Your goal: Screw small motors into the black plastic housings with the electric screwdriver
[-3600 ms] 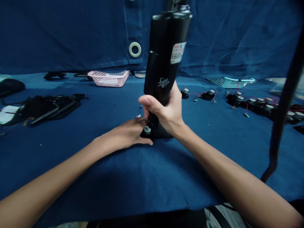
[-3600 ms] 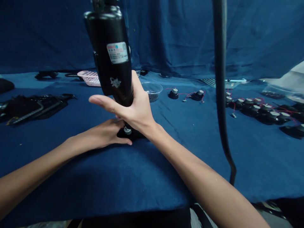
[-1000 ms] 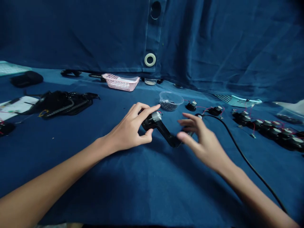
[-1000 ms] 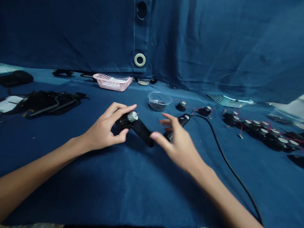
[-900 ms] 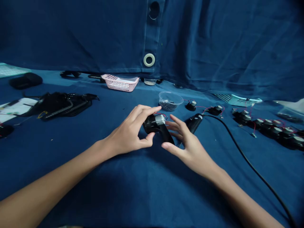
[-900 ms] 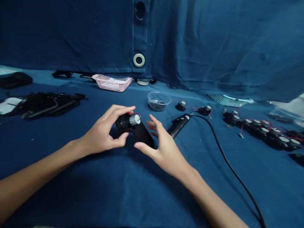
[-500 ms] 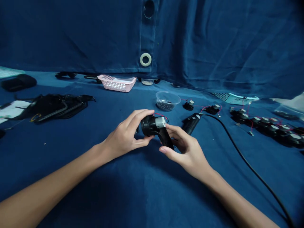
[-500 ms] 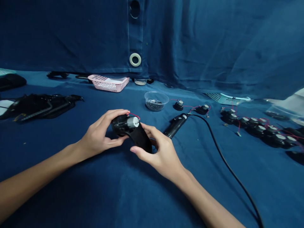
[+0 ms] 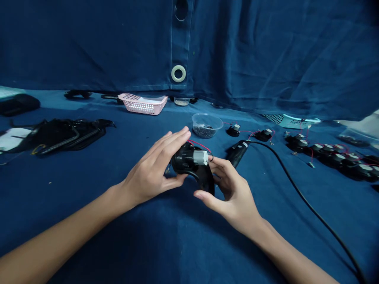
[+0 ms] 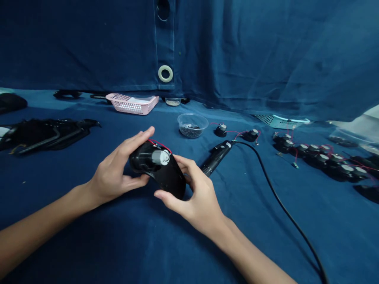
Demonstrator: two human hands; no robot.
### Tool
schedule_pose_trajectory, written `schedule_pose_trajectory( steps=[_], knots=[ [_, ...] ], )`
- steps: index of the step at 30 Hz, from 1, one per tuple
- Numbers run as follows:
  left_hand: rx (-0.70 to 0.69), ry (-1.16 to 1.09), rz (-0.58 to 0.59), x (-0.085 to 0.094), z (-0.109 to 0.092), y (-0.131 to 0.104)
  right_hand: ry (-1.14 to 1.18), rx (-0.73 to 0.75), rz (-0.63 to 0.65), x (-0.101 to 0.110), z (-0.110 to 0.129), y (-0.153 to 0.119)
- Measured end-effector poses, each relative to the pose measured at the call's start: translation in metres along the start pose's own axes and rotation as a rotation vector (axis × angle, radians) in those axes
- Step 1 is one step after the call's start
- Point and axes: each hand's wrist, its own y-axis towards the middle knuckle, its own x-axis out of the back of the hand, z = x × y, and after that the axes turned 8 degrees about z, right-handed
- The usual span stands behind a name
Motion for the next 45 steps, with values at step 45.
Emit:
schedule_pose_trajectory(
  steps=[45],
  knots=[
    [-0.091, 0.352, -0.273, 0.004, -0.014, 0.0, -0.011, 0.13, 0.075, -0.009, 0.004, -0.004]
  ],
)
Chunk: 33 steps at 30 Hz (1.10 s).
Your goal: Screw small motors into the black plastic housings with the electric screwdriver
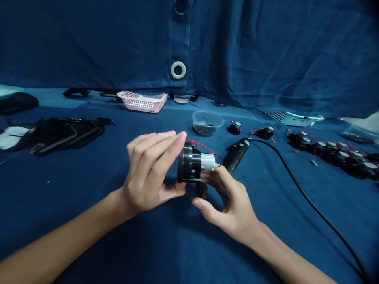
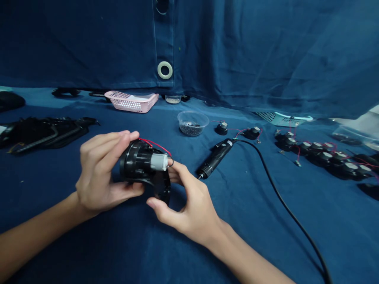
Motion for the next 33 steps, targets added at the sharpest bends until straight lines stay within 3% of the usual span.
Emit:
schedule_pose_trajectory(
  steps=[5, 17, 25, 33],
  knots=[
    [0.005, -0.015, 0.013, -0.001, 0.0, 0.0, 0.025, -0.007, 0.001, -0.002, 0.003, 0.001],
    [0.197, -0.149, 0.112, -0.015, 0.001, -0.006, 0.13, -0.163, -0.065, -0.005, 0.001, 0.005],
    [0.354, -0.241, 0.21, -0.022, 0.005, -0.012, 0.175, -0.207, -0.08, -0.003, 0.003, 0.005],
    [0.622, -0.563, 0.293, -0.027, 0.002, -0.019, 0.318, -0.299, -0.111, -0.001, 0.002, 0.008]
  ],
)
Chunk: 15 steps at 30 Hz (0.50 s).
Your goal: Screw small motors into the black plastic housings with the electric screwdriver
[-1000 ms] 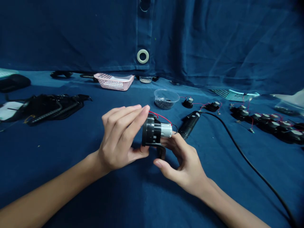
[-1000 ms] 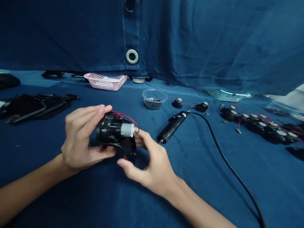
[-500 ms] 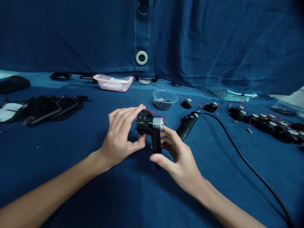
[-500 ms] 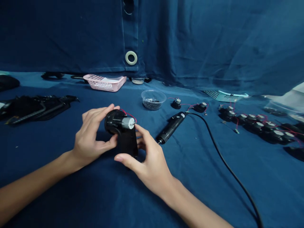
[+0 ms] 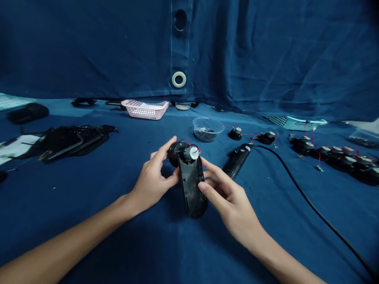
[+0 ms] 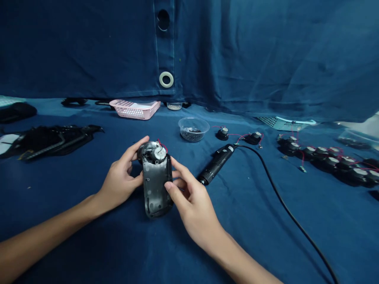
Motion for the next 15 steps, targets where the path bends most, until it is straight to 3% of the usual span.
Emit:
schedule_pose_trajectory(
  steps=[9, 15],
  knots=[
    [0.039, -0.177, 0.074, -0.0049, 0.0021, 0.0021, 0.098, -0.035, -0.013, 0.0028, -0.0006, 0.0009],
    [-0.037, 0.005, 0.016, -0.0022, -0.0011, 0.0011, -0.017, -0.03, -0.04, 0.0035, -0.0033, 0.0036]
  ],
)
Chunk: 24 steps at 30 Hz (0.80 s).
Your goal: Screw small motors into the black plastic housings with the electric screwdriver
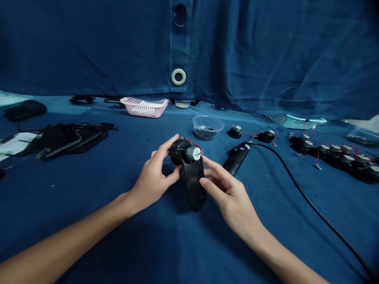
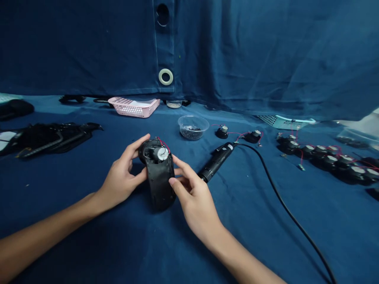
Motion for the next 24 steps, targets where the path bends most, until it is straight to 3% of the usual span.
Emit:
schedule_pose_trajectory(
  steps=[6, 11, 24],
  knots=[
    [-0.297, 0.296, -0.137, 0.002, -0.011, -0.002, -0.107, 0.089, 0.001, 0.0, -0.006, 0.0],
    [-0.468, 0.343, -0.196, 0.001, -0.019, -0.006, -0.159, 0.164, -0.012, -0.001, -0.01, -0.002],
    [-0.41, 0.35, -0.211, 0.001, -0.02, -0.007, -0.163, 0.144, 0.016, -0.001, -0.005, -0.003]
  ],
)
